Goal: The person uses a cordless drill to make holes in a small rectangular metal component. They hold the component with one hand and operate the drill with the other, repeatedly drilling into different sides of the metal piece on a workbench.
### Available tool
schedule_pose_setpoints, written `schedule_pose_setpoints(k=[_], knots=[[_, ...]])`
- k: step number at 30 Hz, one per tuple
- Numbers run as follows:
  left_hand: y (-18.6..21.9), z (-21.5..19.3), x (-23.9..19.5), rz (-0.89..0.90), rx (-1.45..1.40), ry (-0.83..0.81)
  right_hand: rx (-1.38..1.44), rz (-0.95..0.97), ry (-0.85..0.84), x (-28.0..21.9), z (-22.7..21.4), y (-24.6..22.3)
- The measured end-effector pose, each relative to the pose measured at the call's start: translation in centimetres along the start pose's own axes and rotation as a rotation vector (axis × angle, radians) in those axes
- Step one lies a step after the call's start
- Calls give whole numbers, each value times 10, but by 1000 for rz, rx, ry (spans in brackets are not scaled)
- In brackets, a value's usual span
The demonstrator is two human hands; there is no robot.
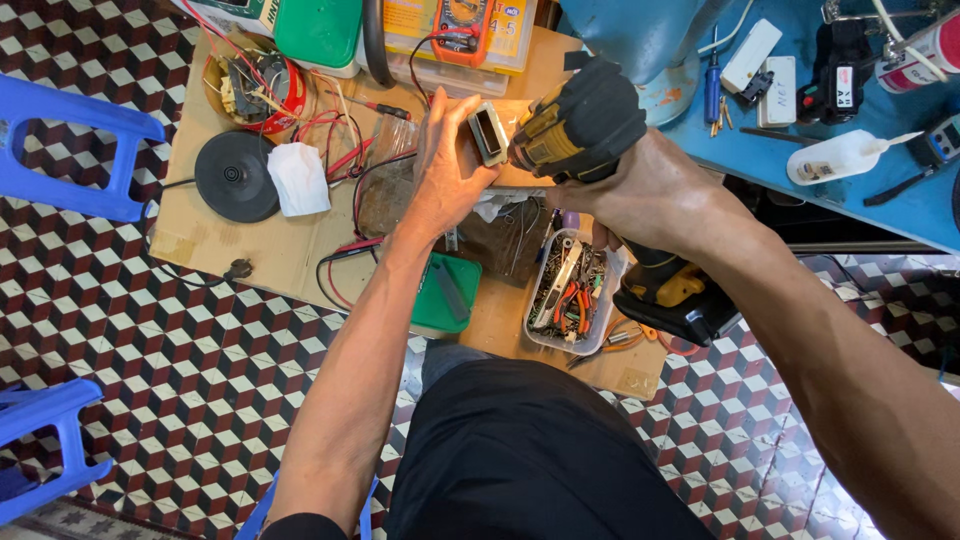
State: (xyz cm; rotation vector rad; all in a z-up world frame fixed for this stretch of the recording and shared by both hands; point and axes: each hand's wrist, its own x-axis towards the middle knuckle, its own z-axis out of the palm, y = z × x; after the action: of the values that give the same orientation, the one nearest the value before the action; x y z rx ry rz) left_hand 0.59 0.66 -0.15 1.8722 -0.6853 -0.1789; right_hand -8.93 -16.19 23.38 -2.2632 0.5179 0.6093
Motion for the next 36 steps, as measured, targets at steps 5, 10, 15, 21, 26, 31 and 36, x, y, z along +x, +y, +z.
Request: schedule_pose_setpoints(k=[5,10,15,21,26,31,36], knots=[[-3,-13,0,-29,-4,-107,88,-35,-27,1,1,1],[-4,-16,0,-85,-82,-131,98,-45,-24,1,4,1],[-5,-9,1,-55,-104,-69,150,-109,-43,3,2,0],[-9,-9,0,-41,-80,-65,179,-100,-18,8,2,-3],[-12,-6,2,-37,-80,-52,13,17,12,7,3,-11],[-12,-6,1,-18,-72,-40,24,3,25,5,6,-16],[-11,-8,-1,-22,-89,-43,32,3,50,5,11,-14]])
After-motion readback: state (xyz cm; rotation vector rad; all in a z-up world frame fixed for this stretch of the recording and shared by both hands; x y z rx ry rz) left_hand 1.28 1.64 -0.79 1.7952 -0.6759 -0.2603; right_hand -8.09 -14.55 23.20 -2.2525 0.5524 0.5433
